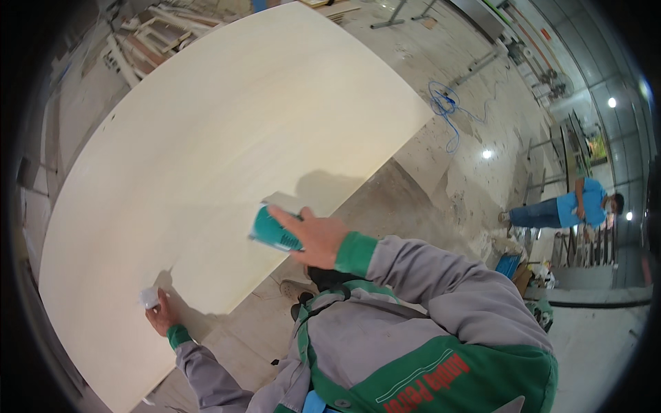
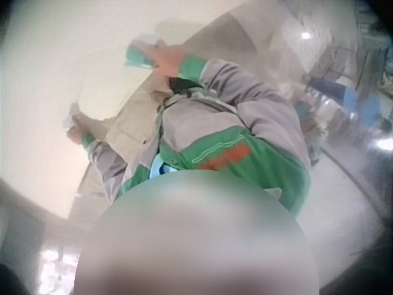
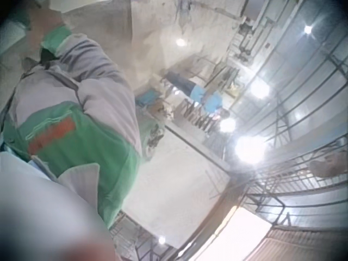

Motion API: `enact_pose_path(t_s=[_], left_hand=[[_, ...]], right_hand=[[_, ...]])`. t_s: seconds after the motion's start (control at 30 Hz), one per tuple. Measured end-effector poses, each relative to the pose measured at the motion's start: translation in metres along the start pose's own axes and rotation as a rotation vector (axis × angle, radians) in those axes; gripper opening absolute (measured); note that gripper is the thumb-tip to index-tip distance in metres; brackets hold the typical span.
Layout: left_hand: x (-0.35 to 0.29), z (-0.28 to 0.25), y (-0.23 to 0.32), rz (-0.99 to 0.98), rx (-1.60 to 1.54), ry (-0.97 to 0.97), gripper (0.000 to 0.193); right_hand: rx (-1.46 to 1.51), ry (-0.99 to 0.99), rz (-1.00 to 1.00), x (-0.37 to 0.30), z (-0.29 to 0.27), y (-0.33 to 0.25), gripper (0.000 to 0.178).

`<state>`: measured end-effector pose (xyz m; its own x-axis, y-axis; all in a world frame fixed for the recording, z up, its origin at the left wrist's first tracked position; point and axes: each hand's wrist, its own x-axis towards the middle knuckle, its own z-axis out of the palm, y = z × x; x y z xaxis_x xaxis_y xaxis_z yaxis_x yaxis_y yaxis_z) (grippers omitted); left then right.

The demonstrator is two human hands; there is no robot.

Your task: The person uses an electric sander to smooth the surface of a large wooden board on a workbench. They move the sander across the board in various directions, occasionally adjusting their grip and position to cover different areas.

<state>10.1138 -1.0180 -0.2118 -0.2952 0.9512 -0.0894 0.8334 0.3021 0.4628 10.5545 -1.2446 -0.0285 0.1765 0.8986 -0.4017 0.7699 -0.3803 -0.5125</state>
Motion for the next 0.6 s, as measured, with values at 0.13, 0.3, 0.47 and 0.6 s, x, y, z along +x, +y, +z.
enact_pose_path(t_s=[0.13,0.3,0.47,0.6], left_hand=[[-0.007,0.012,0.02,0.077,0.016,0.023,0.073],[-0.076,0.065,0.102,0.325,-0.287,-0.078,0.06],[-0.154,0.115,0.249,0.439,-0.268,-0.251,0.051],[-0.188,0.161,0.358,0.463,-0.219,-0.355,0.06]], right_hand=[[-0.013,0.216,0.255,-0.016,-0.039,0.081,0.102],[-0.109,0.397,0.461,-0.002,-0.098,0.198,0.106],[-0.169,0.503,0.582,0.04,-0.183,0.342,0.115],[-0.034,0.678,0.454,0.076,-0.256,0.473,0.109]])
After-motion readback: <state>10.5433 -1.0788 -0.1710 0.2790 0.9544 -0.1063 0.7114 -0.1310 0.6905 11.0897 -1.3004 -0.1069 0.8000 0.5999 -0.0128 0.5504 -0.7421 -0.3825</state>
